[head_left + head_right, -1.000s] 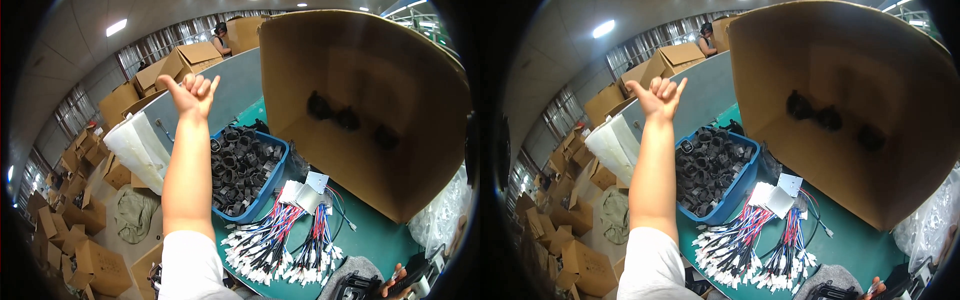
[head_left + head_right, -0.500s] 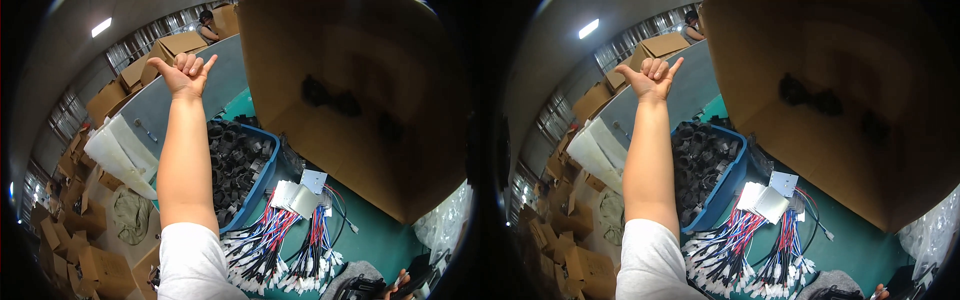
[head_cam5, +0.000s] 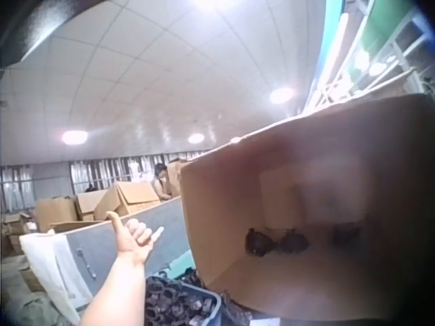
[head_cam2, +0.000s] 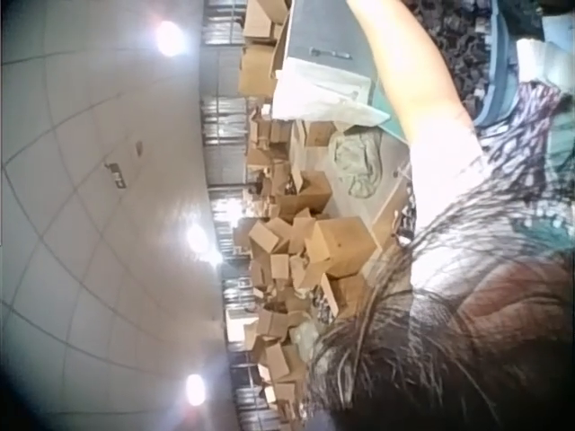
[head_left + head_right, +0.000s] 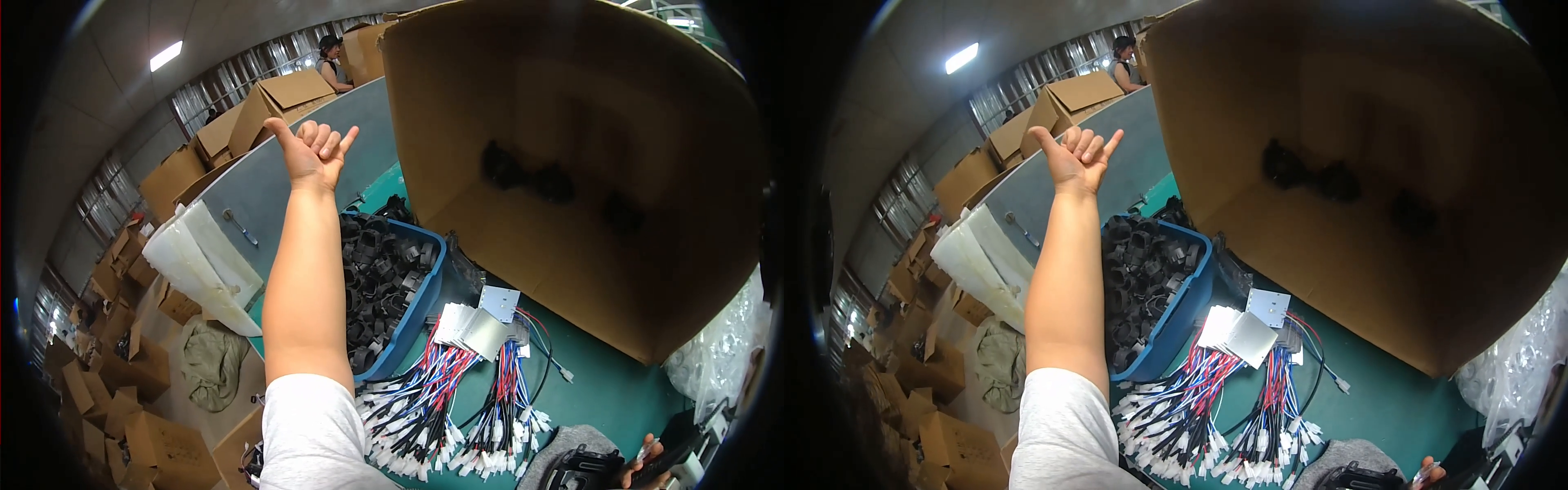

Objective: The person assembles a plastic housing by integrating a wiring harness and securing a circuit board with screws using an electric screwdriver.

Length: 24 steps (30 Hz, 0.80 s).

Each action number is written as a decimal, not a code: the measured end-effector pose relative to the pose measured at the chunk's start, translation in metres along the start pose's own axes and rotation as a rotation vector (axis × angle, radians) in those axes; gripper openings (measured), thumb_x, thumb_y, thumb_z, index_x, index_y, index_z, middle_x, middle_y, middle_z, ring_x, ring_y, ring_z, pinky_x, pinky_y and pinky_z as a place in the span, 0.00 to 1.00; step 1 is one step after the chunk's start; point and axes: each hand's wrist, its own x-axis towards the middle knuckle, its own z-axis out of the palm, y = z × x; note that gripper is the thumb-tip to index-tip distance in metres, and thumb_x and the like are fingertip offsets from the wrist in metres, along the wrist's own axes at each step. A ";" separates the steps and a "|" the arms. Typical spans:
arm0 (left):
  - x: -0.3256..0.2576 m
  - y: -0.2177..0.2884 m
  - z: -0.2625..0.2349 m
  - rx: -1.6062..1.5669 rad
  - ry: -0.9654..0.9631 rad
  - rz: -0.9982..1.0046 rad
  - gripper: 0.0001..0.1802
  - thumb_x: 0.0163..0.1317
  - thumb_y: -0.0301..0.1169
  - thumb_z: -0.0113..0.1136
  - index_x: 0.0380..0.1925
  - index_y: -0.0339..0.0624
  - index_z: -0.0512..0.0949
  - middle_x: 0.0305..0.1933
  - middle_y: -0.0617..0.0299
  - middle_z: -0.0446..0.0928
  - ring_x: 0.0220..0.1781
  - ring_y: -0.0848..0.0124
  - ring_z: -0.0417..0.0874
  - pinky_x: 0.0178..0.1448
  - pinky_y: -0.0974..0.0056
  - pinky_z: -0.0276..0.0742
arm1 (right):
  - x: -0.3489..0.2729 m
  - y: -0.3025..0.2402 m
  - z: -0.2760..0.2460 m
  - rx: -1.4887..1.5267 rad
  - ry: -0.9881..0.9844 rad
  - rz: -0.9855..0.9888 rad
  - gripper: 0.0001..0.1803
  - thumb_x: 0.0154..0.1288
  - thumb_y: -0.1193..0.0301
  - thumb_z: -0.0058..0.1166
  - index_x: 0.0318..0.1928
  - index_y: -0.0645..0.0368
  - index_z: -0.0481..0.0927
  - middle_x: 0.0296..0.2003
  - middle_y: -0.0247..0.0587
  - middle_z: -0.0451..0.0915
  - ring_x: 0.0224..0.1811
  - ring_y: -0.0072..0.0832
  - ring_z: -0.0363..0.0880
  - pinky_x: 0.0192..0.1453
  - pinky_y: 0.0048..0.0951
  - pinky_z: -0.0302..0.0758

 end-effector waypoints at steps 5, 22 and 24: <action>-0.014 0.015 0.003 -0.022 -0.006 -0.014 0.40 0.52 0.77 0.39 0.10 0.52 0.49 0.11 0.71 0.46 0.14 0.77 0.44 0.68 0.36 0.60 | 0.010 0.001 -0.008 0.033 -0.102 0.064 0.52 0.57 0.54 0.66 0.73 0.60 0.50 0.51 0.46 0.70 0.44 0.40 0.77 0.38 0.36 0.79; -0.040 0.055 0.041 0.051 -0.076 0.028 0.40 0.53 0.78 0.28 0.11 0.52 0.48 0.10 0.72 0.45 0.14 0.78 0.40 0.71 0.39 0.59 | 0.008 0.029 0.003 0.185 0.061 -0.319 0.34 0.68 0.56 0.54 0.65 0.67 0.63 0.69 0.60 0.56 0.50 0.44 0.81 0.28 0.31 0.85; -0.048 0.048 0.041 0.078 -0.082 -0.034 0.39 0.57 0.76 0.25 0.10 0.51 0.48 0.10 0.71 0.44 0.13 0.77 0.40 0.71 0.41 0.60 | 0.006 0.030 0.001 0.188 0.076 -0.332 0.34 0.68 0.56 0.54 0.65 0.67 0.63 0.69 0.60 0.56 0.49 0.44 0.81 0.28 0.31 0.85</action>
